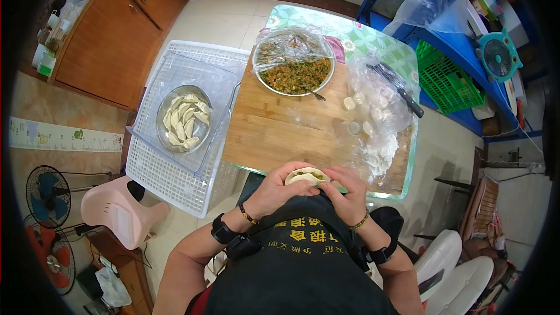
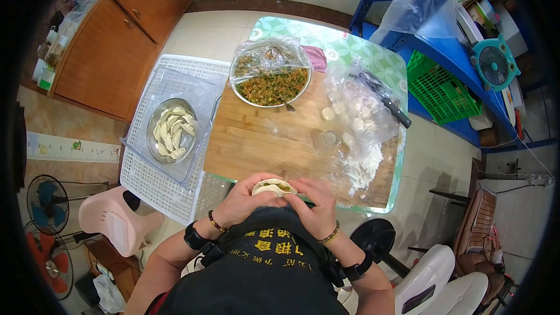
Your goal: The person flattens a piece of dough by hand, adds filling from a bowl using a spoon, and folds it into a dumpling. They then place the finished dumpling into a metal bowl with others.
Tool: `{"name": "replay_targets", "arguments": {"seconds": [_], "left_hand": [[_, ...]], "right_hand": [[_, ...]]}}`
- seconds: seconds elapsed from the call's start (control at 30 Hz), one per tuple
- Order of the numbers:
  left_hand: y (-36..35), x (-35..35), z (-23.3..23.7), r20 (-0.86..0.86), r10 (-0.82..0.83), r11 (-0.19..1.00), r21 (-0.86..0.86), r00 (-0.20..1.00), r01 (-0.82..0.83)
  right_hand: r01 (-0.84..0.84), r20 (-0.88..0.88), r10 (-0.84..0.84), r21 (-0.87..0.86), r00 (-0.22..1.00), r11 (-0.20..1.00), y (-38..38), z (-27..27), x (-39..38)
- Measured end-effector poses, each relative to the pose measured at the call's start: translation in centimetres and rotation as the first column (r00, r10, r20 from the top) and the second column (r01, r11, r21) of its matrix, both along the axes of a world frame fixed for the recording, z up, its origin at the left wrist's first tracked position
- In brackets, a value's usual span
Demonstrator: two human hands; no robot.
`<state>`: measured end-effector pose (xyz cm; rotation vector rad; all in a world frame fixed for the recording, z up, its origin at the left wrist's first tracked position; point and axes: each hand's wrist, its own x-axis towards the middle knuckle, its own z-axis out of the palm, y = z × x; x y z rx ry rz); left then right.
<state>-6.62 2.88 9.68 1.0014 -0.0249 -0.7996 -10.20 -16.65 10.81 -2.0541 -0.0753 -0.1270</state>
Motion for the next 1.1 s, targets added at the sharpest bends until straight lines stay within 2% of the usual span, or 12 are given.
{"name": "replay_targets", "arguments": {"seconds": [0.13,0.43,0.57,0.63,0.7,0.77,0.93,1.1], "left_hand": [[-0.15,-0.02,0.19,0.019,0.008,1.0,-0.008,1.0,-0.008],[-0.17,-0.28,-0.06,0.112,-0.008,0.999,0.04,0.994,0.004],[-0.22,-0.25,0.18,0.177,-0.001,0.997,0.077,0.984,-0.012],[-0.35,-0.35,-0.03,0.168,0.01,0.998,0.061,0.986,-0.02],[-0.4,-0.4,-0.01,0.159,0.02,0.999,0.045,0.987,-0.028],[-0.39,-0.35,0.28,0.179,-0.028,0.994,0.111,0.983,0.008],[-0.34,-0.47,-0.25,0.192,-0.036,0.995,0.093,0.981,0.019],[-0.34,-0.47,-0.45,0.206,-0.044,0.996,0.084,0.978,0.027]], "right_hand": [[-0.017,0.104,0.025,-0.085,0.994,0.996,-0.11,-0.03,0.05],[-0.037,0.176,0.051,-0.082,0.983,0.996,0.06,-0.28,-0.32],[-0.041,0.155,0.049,-0.051,0.987,0.998,0.14,-0.17,-0.36],[-0.011,0.072,0.013,-0.037,0.997,0.999,0.21,0.37,-0.41],[-0.026,0.086,0.03,-0.048,0.996,0.999,0.23,0.42,-0.28],[-0.042,0.1,0.047,-0.058,0.994,0.997,0.21,0.22,-0.26],[-0.071,0.174,0.086,-0.087,0.981,0.994,0.02,-0.49,-0.29],[-0.087,0.105,0.092,-0.051,0.99,0.995,-0.07,-0.44,-0.44]]}}
